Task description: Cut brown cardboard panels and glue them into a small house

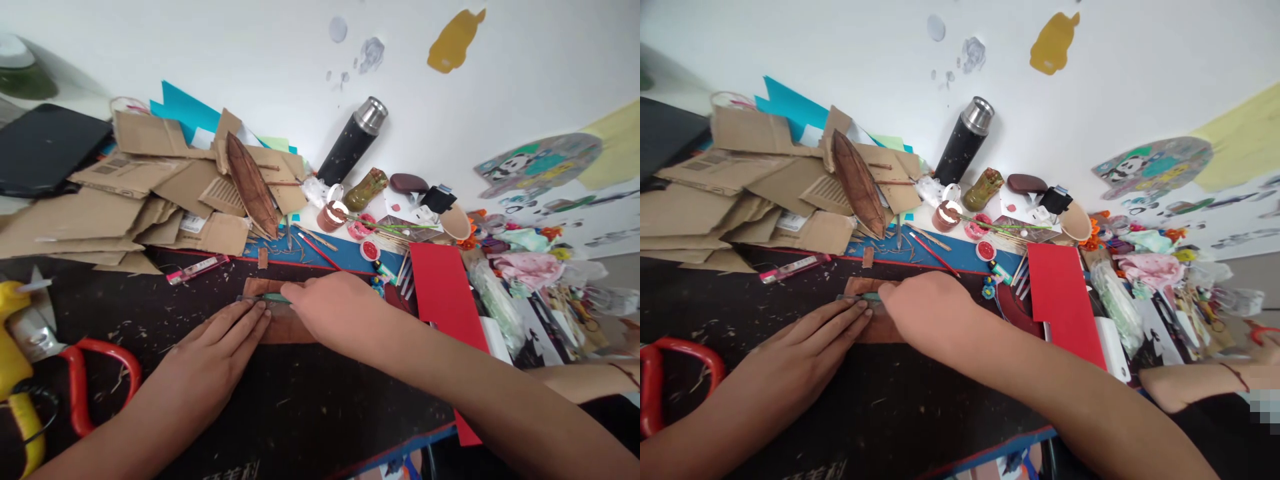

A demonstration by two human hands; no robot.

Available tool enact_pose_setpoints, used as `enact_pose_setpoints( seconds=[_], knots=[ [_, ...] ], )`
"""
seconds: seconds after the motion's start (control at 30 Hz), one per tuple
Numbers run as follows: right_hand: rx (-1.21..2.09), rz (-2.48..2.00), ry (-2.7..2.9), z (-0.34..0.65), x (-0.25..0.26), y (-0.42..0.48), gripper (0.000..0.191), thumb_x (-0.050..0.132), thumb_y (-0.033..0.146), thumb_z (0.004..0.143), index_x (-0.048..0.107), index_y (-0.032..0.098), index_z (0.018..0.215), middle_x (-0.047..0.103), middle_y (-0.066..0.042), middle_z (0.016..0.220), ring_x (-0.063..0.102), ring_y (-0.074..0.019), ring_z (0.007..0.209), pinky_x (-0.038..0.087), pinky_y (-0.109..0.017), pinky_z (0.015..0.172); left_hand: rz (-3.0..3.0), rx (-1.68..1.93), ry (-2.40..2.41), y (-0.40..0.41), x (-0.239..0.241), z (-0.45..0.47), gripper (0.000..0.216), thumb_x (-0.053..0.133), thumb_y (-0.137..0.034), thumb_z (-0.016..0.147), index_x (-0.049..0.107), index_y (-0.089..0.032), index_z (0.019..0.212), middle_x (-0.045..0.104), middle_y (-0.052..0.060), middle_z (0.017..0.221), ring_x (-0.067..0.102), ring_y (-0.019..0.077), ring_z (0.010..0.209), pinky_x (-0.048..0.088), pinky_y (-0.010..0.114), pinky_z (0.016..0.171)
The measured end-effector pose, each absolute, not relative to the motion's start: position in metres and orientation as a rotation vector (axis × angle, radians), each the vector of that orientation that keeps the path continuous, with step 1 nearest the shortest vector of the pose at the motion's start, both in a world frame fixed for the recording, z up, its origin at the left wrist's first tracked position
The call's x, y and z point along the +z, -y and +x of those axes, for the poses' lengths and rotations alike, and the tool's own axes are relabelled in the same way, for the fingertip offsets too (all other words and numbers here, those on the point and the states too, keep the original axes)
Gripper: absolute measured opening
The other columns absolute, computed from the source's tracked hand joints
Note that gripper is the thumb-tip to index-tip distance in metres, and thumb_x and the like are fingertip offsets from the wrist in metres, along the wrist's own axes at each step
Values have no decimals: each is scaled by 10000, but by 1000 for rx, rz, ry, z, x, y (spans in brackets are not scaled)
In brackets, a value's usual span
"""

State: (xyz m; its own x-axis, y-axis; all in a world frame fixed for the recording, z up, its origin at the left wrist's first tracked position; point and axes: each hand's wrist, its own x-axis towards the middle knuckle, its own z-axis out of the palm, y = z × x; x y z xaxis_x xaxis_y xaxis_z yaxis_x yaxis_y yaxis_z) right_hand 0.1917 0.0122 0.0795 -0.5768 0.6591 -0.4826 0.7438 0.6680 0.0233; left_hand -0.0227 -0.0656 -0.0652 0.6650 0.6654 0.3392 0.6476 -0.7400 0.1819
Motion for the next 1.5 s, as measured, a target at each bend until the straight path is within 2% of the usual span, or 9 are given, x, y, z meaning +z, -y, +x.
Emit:
enact_pose_setpoints(
  seconds=[0.13, 0.27, 0.4, 0.7, 0.83, 0.97, 1.1, 1.5],
  knots=[
    [-258, 1145, -2393, 193, 80, -11, 216, 582, 110, 1019, 693, 155, 1197, 813, -114, 998, 782, -247, 821, 476, -321, 601, 2813, 620, -1112, 66, -65, -22, 671, 460, -35, 876, 603, -106, 1527, 689, 158, 1498, 589, 330, 1424, 538, 472, 1133],
    [-267, 1090, -2360, 186, 85, -14, 241, 563, 104, 1024, 689, 137, 1226, 800, -118, 924, 770, -246, 785, 449, -315, 583, 2832, 636, -1110, 65, -65, -22, 654, 464, -31, 870, 615, -78, 1505, 701, 174, 1472, 604, 343, 1399, 557, 487, 1097],
    [-268, 1065, -2425, 190, 81, -17, 210, 566, 125, 1024, 684, 153, 1196, 801, -101, 945, 753, -229, 778, 437, -310, 596, 2871, 666, -1096, 63, -63, -21, 603, 465, -29, 881, 653, -60, 1453, 720, 178, 1438, 623, 343, 1366, 560, 474, 1080],
    [-265, 1146, -2467, 208, 78, -8, 214, 581, 153, 1032, 676, 191, 1220, 809, -73, 1036, 748, -211, 802, 333, -328, 564, 2862, 607, -1146, 66, -61, -19, 600, 444, -37, 899, 658, -73, 1458, 711, 172, 1456, 601, 330, 1392, 529, 462, 1122],
    [-263, 1134, -2463, 207, 80, -8, 229, 581, 171, 1047, 665, 194, 1258, 804, -69, 1018, 736, -200, 795, 335, -314, 566, 2873, 609, -1122, 65, -62, -21, 623, 451, -49, 889, 634, -73, 1484, 701, 172, 1470, 599, 334, 1391, 544, 469, 1101],
    [-279, 1134, -2476, 207, 76, -8, 188, 582, 170, 1049, 677, 193, 1210, 810, -75, 1061, 739, -200, 804, 332, -317, 564, 2888, 605, -1127, 64, -62, -21, 604, 451, -51, 890, 657, -68, 1457, 719, 173, 1439, 605, 336, 1382, 553, 466, 1090],
    [-277, 1161, -2482, 208, 72, -8, 194, 578, 180, 1052, 680, 196, 1215, 811, -68, 995, 732, -207, 790, 318, -324, 565, 2898, 607, -1126, 65, -61, -21, 592, 449, -52, 891, 673, -73, 1438, 725, 170, 1432, 610, 331, 1375, 558, 458, 1082],
    [-283, 1167, -2489, 208, 67, -9, 212, 576, 177, 1058, 687, 192, 1238, 807, -78, 970, 735, -218, 775, 263, -341, 547, 2924, 655, -1120, 63, -57, -19, 572, 453, -45, 880, 684, -39, 1403, 734, 188, 1401, 623, 352, 1343, 564, 474, 1062]
  ],
)
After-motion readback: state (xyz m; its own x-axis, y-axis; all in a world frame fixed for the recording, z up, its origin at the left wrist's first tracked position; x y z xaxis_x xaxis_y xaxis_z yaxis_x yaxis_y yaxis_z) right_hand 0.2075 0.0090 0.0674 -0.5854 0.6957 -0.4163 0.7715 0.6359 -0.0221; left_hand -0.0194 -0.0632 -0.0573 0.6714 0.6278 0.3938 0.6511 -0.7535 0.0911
